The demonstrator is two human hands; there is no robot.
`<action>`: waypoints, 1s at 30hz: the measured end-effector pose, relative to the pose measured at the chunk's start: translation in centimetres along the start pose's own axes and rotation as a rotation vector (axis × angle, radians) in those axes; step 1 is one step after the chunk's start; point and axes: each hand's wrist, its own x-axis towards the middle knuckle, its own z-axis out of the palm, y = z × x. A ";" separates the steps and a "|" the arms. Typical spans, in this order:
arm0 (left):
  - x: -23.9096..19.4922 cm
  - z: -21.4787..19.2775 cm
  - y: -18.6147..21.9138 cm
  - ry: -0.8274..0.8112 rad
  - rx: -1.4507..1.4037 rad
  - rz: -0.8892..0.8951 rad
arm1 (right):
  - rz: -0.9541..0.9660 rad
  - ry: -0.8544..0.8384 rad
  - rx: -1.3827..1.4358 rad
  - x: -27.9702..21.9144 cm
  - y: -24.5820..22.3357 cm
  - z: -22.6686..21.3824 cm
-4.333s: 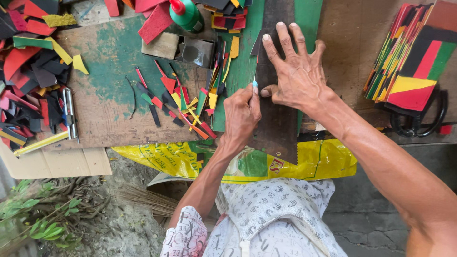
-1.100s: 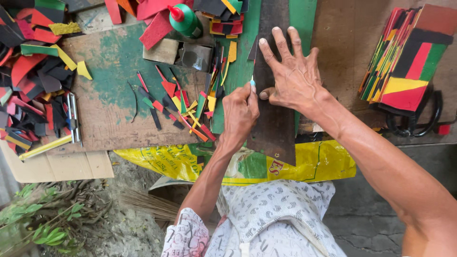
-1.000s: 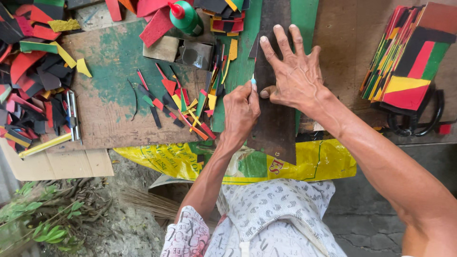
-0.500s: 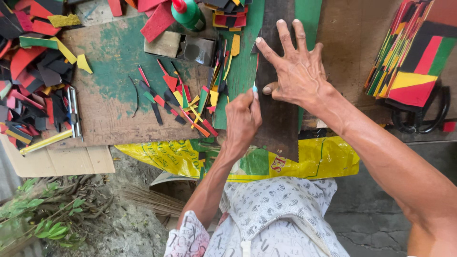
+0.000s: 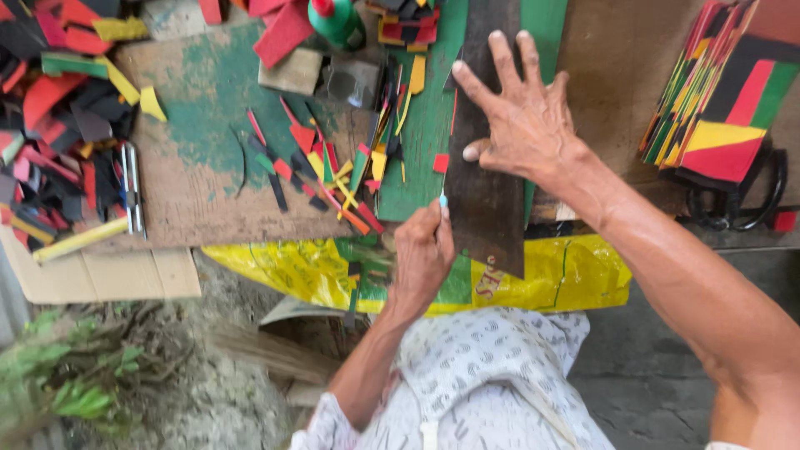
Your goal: The person uses a utility knife to cut small rectangular pieces of multicolored foam on a wooden board. They repeatedly pick up foam sheets, align them, cut along the edges, and place the finished pieces into a stack on the right side of the table.
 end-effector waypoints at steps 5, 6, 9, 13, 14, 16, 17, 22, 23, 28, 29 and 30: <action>-1.3 -0.6 0.4 -0.043 0.003 -0.090 | -0.006 0.007 -0.008 -0.7 -0.3 0.4; -1.5 -1.1 1.0 -0.055 -0.116 -0.227 | -0.011 0.016 -0.004 -0.9 -0.2 0.6; 0.8 -2.5 1.8 -0.042 -0.335 -0.407 | 0.001 0.027 -0.004 -0.5 0.1 0.3; 7.5 -1.3 -0.2 0.062 -0.110 -0.025 | 0.004 0.045 0.004 -1.0 -0.1 0.8; 9.7 -0.6 -0.7 0.036 -0.095 -0.078 | 0.007 0.051 -0.005 -0.7 0.0 0.5; 12.5 1.0 -1.5 -0.002 -0.058 -0.141 | 0.018 0.051 -0.013 -0.6 0.1 0.4; 13.5 1.7 -1.9 -0.008 -0.036 -0.149 | 0.020 0.051 -0.016 -0.7 0.1 0.5; 14.6 2.8 -3.4 0.023 0.125 -0.070 | 0.009 0.049 -0.019 -0.7 0.3 1.1; 14.6 2.8 -3.5 0.039 0.138 -0.048 | 0.010 0.052 -0.016 -0.7 0.4 1.1; 14.4 2.7 -3.5 0.140 0.132 0.093 | 0.011 0.058 -0.004 -0.7 0.4 1.0; 14.4 2.8 -3.4 0.119 0.115 0.084 | 0.010 0.058 -0.005 -0.7 0.4 1.0; 14.4 2.8 -3.3 0.098 0.098 0.075 | 0.009 0.059 -0.005 -0.7 0.3 1.1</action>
